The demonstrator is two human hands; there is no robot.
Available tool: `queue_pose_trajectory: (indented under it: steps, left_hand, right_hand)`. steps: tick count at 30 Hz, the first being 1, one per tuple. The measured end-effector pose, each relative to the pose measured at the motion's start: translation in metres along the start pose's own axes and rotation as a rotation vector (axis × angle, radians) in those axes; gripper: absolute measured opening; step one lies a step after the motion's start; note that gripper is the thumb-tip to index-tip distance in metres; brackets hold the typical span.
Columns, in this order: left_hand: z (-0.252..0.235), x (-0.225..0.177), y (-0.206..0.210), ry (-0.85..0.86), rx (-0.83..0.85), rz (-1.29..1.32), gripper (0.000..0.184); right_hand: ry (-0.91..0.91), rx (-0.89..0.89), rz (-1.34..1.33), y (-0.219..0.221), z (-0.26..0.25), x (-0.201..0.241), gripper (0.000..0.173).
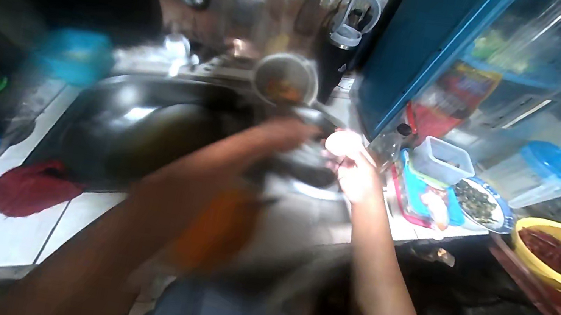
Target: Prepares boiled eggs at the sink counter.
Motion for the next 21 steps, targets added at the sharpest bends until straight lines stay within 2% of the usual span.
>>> queue_pose_trajectory:
  steps: [2, 4, 6, 7, 8, 9, 13, 16, 17, 19, 20, 21]
  left_hand:
    - [0.006, -0.005, -0.006, -0.023, 0.005, -0.013, 0.039]
    - [0.003, 0.001, 0.007, 0.011, 0.090, -0.077, 0.058]
    - [0.004, 0.005, 0.013, 0.028, 0.099, -0.052, 0.064]
    - [0.006, 0.006, 0.008, -0.001, 0.087, -0.032, 0.052]
    - [0.008, 0.007, -0.002, -0.036, 0.047, 0.018, 0.036]
    - [0.010, 0.012, -0.010, -0.078, 0.004, 0.067, 0.028]
    - [0.007, 0.041, -0.011, -0.093, -0.060, 0.098, 0.026]
    - [0.011, 0.038, -0.014, -0.118, -0.016, 0.116, 0.025]
    - [0.012, 0.035, -0.015, -0.108, -0.022, 0.118, 0.025]
    - [0.008, 0.035, -0.010, -0.080, -0.042, 0.164, 0.025]
    - [0.003, 0.037, -0.005, -0.063, -0.043, 0.195, 0.025]
    - [-0.003, 0.037, 0.000, -0.043, -0.035, 0.210, 0.025]
  right_hand:
    - [-0.011, -0.018, 0.067, -0.006, -0.001, -0.001, 0.025]
    - [-0.005, -0.079, 0.258, -0.010, 0.000, -0.003, 0.017]
    - [-0.037, -0.095, 0.603, -0.005, 0.007, 0.002, 0.027]
    - [-0.081, -0.062, 0.752, 0.003, 0.012, 0.007, 0.036]
    - [-0.123, -0.002, 0.856, 0.015, 0.018, 0.011, 0.040]
    - [-0.160, 0.074, 0.936, 0.029, 0.026, 0.014, 0.041]
    - [-0.209, 0.416, 1.089, 0.100, 0.070, -0.007, 0.032]
    - [-0.227, 0.691, 1.166, 0.145, 0.096, -0.045, 0.032]
    - [-0.270, 0.747, 1.197, 0.156, 0.102, -0.056, 0.031]
    - [-0.166, 0.852, 1.360, 0.169, 0.107, -0.077, 0.032]
    - [-0.126, 0.862, 1.399, 0.170, 0.107, -0.080, 0.032]
    - [-0.159, 0.820, 1.378, 0.169, 0.106, -0.076, 0.031]
Point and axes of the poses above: each hand's wrist, its own z-axis away from the middle knuckle, its own y-axis out of the palm, x = y × z, the point moved 9 cm from there along -z, towards the middle knuckle, and after that the axes turned 2 degrees about z, right-handed, at the moved point
